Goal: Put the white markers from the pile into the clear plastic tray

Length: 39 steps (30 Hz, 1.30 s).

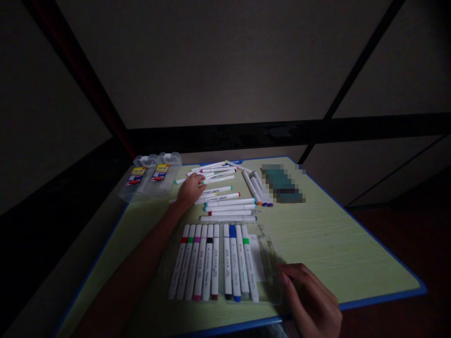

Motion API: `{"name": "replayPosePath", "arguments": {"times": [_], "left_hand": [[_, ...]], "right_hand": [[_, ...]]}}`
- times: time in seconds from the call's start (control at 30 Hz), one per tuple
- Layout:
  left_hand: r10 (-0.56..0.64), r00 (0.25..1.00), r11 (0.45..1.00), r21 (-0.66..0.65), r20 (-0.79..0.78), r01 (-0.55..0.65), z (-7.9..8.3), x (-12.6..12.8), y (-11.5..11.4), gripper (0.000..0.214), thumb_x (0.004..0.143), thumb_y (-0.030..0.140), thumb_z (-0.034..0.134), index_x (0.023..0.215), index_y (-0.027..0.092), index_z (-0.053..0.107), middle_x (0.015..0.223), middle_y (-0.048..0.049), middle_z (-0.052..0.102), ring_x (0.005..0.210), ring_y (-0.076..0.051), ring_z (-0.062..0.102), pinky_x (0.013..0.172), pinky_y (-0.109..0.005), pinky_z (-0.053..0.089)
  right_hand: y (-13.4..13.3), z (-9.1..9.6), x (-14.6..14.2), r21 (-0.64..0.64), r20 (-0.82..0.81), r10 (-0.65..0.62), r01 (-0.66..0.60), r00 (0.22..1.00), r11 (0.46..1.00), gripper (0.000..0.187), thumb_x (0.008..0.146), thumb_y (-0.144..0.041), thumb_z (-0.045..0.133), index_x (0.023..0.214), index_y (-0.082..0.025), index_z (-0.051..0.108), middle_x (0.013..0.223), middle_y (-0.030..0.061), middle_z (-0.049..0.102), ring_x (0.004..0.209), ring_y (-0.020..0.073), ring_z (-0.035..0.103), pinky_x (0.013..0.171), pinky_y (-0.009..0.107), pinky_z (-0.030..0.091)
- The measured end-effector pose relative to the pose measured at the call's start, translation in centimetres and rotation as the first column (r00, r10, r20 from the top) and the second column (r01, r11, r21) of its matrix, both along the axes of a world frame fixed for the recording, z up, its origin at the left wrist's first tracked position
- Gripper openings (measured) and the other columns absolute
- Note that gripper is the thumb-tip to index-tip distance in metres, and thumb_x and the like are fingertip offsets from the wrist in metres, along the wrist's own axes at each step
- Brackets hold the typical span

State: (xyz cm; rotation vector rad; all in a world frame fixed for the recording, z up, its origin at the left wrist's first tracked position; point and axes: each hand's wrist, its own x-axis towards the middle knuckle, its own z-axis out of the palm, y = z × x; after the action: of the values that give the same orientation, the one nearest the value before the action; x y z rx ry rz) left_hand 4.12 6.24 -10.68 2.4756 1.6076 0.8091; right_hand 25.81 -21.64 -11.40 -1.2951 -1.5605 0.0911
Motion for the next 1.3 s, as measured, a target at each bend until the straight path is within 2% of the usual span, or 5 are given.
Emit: {"name": "replayPosePath", "arguments": {"times": [0.07,0.27,0.83,1.13,1.3], "left_hand": [[-0.004,1.0,1.0,0.001,-0.008,0.004,-0.09,-0.04,-0.01,0.024,0.071,0.016,0.052,0.09,0.013,0.065,0.081,-0.0051,0.058,0.071,-0.016,0.053,0.075,-0.029,0.044],[0.024,1.0,0.999,-0.036,-0.017,-0.025,0.21,-0.09,-0.15,0.021,0.074,0.019,0.052,0.085,0.013,0.069,0.082,-0.0066,0.059,0.074,-0.016,0.054,0.074,-0.028,0.044],[0.059,0.998,0.995,-0.077,0.011,-0.058,-0.16,-0.67,0.37,0.011,0.068,0.017,0.061,0.072,0.015,0.071,0.074,-0.0042,0.064,0.067,-0.014,0.056,0.068,-0.025,0.045],[0.024,1.0,0.994,-0.109,0.003,-0.023,-0.25,-0.78,0.56,0.017,0.069,0.02,0.061,0.081,0.012,0.071,0.076,-0.0071,0.066,0.067,-0.016,0.057,0.066,-0.025,0.044],[-0.04,0.999,0.993,-0.11,0.004,0.041,-0.37,-0.89,0.77,0.014,0.068,0.02,0.061,0.075,0.016,0.072,0.071,-0.004,0.067,0.065,-0.015,0.057,0.064,-0.025,0.044]], "right_hand": [[-0.04,0.12,-0.03,0.003,-0.01,0.007,-0.007,1.0,1.0,0.013,0.077,-0.011,0.053,0.084,-0.018,0.061,0.069,0.0022,0.065,0.061,0.0133,0.062,0.054,0.022,0.05],[-0.12,0.25,-0.28,-0.024,-0.059,-0.02,0.019,0.998,1.0,0.011,0.078,-0.014,0.053,0.08,-0.019,0.062,0.066,0.002,0.064,0.059,0.0136,0.062,0.052,0.023,0.049],[0.04,0.09,-0.1,-0.028,-0.027,0.012,-0.012,1.0,1.0,0.012,0.078,-0.012,0.052,0.082,-0.019,0.062,0.067,0.0017,0.064,0.059,0.0132,0.062,0.052,0.023,0.049],[-0.06,-0.05,-0.04,-0.023,-0.022,0.005,-0.006,1.0,1.0,0.012,0.077,-0.013,0.053,0.083,-0.019,0.062,0.069,0.0015,0.064,0.061,0.013,0.062,0.054,0.022,0.05],[-0.16,0.09,-0.19,-0.045,-0.039,-0.013,0.011,0.999,0.999,0.01,0.078,-0.015,0.053,0.081,-0.019,0.063,0.068,0.0023,0.064,0.06,0.0141,0.062,0.053,0.023,0.049]]}}
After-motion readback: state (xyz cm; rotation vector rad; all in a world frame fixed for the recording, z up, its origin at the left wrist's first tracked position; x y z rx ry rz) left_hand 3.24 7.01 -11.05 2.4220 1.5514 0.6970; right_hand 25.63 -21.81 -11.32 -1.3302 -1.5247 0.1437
